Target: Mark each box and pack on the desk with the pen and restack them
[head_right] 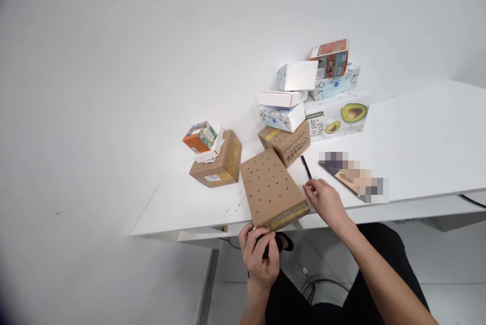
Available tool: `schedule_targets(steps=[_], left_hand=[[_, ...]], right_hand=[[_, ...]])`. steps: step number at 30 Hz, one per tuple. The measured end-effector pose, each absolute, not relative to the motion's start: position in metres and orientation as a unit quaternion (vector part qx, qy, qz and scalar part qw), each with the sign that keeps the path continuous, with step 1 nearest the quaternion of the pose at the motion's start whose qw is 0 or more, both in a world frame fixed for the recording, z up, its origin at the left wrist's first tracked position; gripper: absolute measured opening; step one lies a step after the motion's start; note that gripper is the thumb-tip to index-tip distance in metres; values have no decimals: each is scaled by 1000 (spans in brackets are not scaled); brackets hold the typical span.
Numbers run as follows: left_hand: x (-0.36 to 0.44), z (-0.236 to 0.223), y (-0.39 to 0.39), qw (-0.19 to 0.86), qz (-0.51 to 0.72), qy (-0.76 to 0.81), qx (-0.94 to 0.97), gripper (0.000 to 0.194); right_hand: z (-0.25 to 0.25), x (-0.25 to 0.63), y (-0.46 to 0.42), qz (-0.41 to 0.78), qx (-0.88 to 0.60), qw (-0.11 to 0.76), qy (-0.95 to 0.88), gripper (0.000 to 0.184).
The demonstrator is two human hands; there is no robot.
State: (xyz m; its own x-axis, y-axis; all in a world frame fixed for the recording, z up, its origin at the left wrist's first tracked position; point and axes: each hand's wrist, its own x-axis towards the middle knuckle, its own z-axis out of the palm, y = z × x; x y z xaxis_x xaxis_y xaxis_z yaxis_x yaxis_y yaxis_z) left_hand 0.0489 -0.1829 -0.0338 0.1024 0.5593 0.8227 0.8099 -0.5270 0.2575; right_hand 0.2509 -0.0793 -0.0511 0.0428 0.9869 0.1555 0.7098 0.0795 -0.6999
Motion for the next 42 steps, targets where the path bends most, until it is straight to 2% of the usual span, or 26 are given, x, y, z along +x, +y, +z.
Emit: schedule_targets(steps=[3, 6, 10, 13, 15, 18, 21, 24, 28, 34, 42], left_hand=[[51, -34, -184, 112, -488, -467, -729, 17], [52, -27, -184, 104, -518, -461, -713, 14], [56, -14, -180, 112, -542, -441, -707, 14], [61, -7, -176, 110, -542, -431, -713, 13], [65, -5, -173, 105, -540, -427, -718, 13], [70, -4, -169, 95, -537, -424, -723, 14], [75, -6, -164, 88, -530, -432, -725, 14], [81, -10, -159, 94, -495, -466, -727, 15], [86, -16, -155, 120, -462, -493, -727, 20], [88, -21, -151, 133, -463, -503, -718, 19], [90, -22, -148, 139, -490, -503, -698, 19]], right_hand=[[-49, 254, -57, 118, -714, 211, -657, 37], [-45, 254, -38, 129, -746, 107, -644, 40], [-45, 253, -29, 180, -730, 79, -654, 30], [-44, 257, -36, 184, -716, 89, -667, 23], [-39, 262, -45, 216, -710, 143, -654, 20], [-24, 268, -61, 285, -690, 329, -579, 16], [-3, 265, -75, 341, -603, 532, -487, 14], [17, 249, -83, 422, -471, 633, -446, 13], [34, 217, -82, 455, -414, 602, -510, 13], [35, 192, -70, 335, -505, 464, -646, 17], [36, 191, -67, 262, -537, 417, -685, 20]])
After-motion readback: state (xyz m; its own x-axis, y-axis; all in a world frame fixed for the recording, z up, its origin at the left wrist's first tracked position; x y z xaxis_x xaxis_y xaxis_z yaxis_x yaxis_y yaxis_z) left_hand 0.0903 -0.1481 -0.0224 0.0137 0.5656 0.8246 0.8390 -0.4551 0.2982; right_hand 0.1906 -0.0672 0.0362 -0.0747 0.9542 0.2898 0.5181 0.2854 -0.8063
